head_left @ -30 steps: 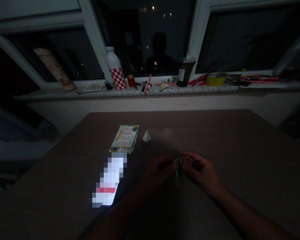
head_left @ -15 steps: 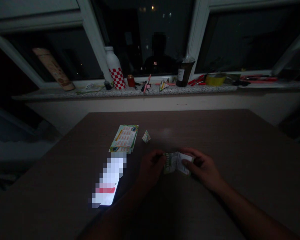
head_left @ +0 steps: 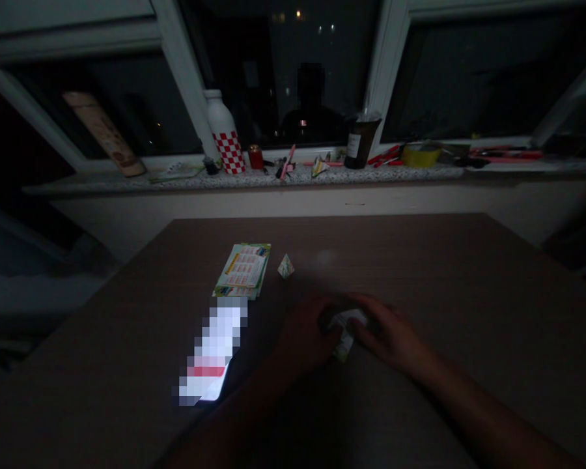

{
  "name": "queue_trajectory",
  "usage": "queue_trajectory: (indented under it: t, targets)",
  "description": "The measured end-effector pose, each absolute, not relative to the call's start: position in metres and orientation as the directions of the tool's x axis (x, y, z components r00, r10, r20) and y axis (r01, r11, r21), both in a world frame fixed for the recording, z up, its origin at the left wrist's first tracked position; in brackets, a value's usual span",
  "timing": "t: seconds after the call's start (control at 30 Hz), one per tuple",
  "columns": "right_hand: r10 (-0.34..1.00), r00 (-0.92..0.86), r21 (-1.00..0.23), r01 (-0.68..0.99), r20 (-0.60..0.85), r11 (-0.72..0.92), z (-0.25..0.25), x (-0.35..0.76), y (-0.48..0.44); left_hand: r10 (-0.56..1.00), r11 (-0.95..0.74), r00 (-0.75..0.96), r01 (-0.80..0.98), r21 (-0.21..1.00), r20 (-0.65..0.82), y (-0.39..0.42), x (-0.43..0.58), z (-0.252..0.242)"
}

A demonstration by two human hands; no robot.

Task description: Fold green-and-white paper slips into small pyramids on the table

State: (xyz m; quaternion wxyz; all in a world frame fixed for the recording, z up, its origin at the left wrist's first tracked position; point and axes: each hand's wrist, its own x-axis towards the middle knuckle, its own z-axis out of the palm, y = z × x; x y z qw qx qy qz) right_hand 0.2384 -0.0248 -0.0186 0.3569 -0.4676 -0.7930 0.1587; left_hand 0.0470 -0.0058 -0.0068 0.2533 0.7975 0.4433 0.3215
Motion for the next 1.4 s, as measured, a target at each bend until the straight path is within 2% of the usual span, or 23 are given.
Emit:
queue_trajectory:
  t: [0.07,0.17,0.37,0.47,0.57,0.7,0.77,0.93,1.03,1.17,1.4]
  targets:
    - [0.819,-0.377,-0.498,0.657,0.432,0.566,-0.018,0.237,-0.025,0.849,-0.505,0.461,0.566,0.651,0.258,-0.005,0.047,-0.008]
    - [0.788,-0.394,-0.416,0.689,0.474,0.594,-0.016,0.237,-0.022,0.882,-0.451,0.428,0.650,0.611,0.195,-0.002,0.045,-0.012]
    - [0.739,-0.367,-0.369,0.689,0.565,0.624,-0.007,0.239,-0.023,0.913,-0.407,0.353,0.807,0.428,0.204,0.004,0.042,-0.016]
    - [0.720,-0.460,-0.368,0.640,0.520,0.675,-0.004,0.236,-0.027,0.921,-0.388,0.348,0.857,0.339,0.175,0.005,0.043,-0.014]
    - [0.716,-0.570,-0.366,0.616,0.404,0.697,-0.005,0.231,-0.028,0.938,-0.346,0.331,0.891,0.294,0.102,0.003,0.044,-0.011]
    - [0.717,-0.634,-0.372,0.615,0.290,0.695,-0.008,0.232,-0.024,0.952,-0.285,0.304,0.921,0.267,-0.034,0.002,0.046,-0.009]
    - [0.724,-0.641,-0.375,0.624,0.257,0.686,-0.008,0.235,-0.023,0.952,-0.278,0.301,0.926,0.256,-0.057,0.002,0.046,-0.009]
    - [0.724,-0.650,-0.366,0.632,0.229,0.683,-0.008,0.239,-0.022,0.963,-0.269,0.245,0.907,0.323,0.112,0.004,0.040,-0.010]
    - [0.718,-0.657,-0.363,0.626,0.232,0.690,-0.008,0.238,-0.022,0.927,-0.369,0.320,0.873,0.319,0.196,0.005,0.037,-0.011]
    - [0.698,-0.672,-0.377,0.597,0.246,0.708,-0.008,0.236,-0.022,0.845,-0.535,0.506,0.782,0.319,0.174,0.005,0.034,-0.014]
    - [0.690,-0.683,-0.416,0.570,0.239,0.708,-0.002,0.235,-0.024,0.820,-0.560,0.555,0.733,0.386,0.137,0.006,0.028,-0.019]
